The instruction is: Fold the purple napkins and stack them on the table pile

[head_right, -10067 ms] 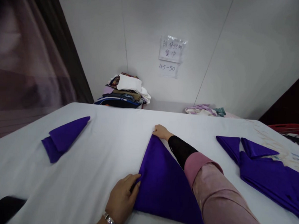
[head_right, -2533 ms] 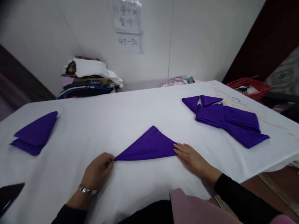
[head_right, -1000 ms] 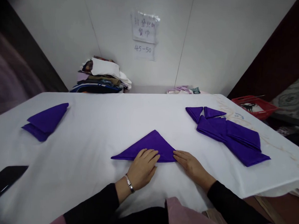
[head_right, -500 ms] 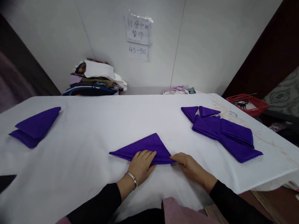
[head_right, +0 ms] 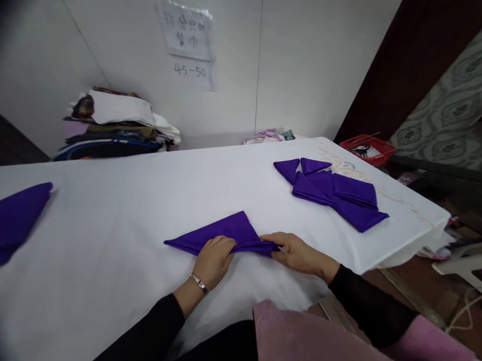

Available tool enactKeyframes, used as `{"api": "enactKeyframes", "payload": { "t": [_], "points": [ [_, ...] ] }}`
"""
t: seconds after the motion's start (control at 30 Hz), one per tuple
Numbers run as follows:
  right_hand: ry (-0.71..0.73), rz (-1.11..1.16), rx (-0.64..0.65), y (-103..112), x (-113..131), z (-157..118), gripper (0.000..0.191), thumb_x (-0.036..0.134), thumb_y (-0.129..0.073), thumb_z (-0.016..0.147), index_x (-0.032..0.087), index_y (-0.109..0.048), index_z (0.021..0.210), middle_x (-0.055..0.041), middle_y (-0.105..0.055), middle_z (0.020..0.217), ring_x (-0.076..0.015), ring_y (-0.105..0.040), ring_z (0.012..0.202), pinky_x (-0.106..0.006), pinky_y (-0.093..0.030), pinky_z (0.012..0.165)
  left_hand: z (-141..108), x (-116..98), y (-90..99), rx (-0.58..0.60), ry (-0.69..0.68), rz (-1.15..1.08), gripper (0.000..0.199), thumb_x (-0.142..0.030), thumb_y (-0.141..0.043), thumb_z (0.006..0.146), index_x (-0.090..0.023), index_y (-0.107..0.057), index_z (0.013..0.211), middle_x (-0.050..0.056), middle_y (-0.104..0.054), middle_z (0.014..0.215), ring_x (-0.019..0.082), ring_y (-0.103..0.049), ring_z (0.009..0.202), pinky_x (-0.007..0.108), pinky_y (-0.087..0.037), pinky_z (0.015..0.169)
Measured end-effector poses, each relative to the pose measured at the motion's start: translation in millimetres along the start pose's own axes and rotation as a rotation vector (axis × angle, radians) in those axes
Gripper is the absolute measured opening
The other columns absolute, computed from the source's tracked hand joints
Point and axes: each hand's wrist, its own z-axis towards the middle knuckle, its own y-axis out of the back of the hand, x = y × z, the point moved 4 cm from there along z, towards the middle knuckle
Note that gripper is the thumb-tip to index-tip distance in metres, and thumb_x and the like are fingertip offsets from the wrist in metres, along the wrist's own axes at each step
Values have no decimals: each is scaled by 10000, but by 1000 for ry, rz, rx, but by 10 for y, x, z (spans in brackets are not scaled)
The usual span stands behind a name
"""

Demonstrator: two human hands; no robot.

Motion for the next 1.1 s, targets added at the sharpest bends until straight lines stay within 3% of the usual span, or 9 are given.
{"api": "enactKeyframes", "payload": {
  "t": [0.17,0.27,0.4,0.67,0.9,1.1],
  "points": [
    [159,-191,-73,-95,170,-94,686,295,-649,773,313,-333,1382,-66,-457,1349,-287,-433,1204,-469,-358,1002,-5,2,-3,-13,-23,-18,200,-131,-517,804,-191,-613,969,55,-656,1014,228,-533,975,388,-405,816],
    [224,-278,-177,-154,177,-51,530,237,-574,829,280,-409,1330,-88,-570,1193,-259,-532,1059,-442,-425,915,-25,12,-4,-23,-32,-49,217,-127,-519,799,-190,-619,981,62,-655,1030,228,-532,991,394,-407,835],
    [247,-290,-231,-124,198,27,259,176,-472,868,225,-578,1098,-64,-638,929,-198,-588,852,-379,-485,768,-76,28,-8,-20,-47,-136,265,-134,-543,778,-201,-620,1023,60,-657,1050,230,-532,1031,409,-405,882],
    [278,-29,-175,2,397,213,208,192,-520,845,232,-607,1030,-39,-651,945,-161,-604,856,-306,-485,755,-182,4,-29,-48,76,-337,440,-188,-554,758,-208,-526,1196,86,-630,1140,245,-558,1049,424,-421,923],
    [246,215,-115,-135,543,809,251,236,-587,804,222,-626,1051,-31,-659,970,-176,-603,878,-319,-481,781,-326,-15,-89,-185,412,-866,552,-201,-603,723,-237,-446,1250,54,-632,1141,225,-574,1046,389,-413,937],
    [212,389,54,-410,562,1264,381,202,-610,758,245,-590,1136,-26,-636,1075,-191,-584,974,-384,-448,888,-394,-37,-80,-310,502,-1324,514,-181,-637,704,-196,-463,1187,57,-611,1165,193,-558,1062,358,-393,965]
  ]
}}
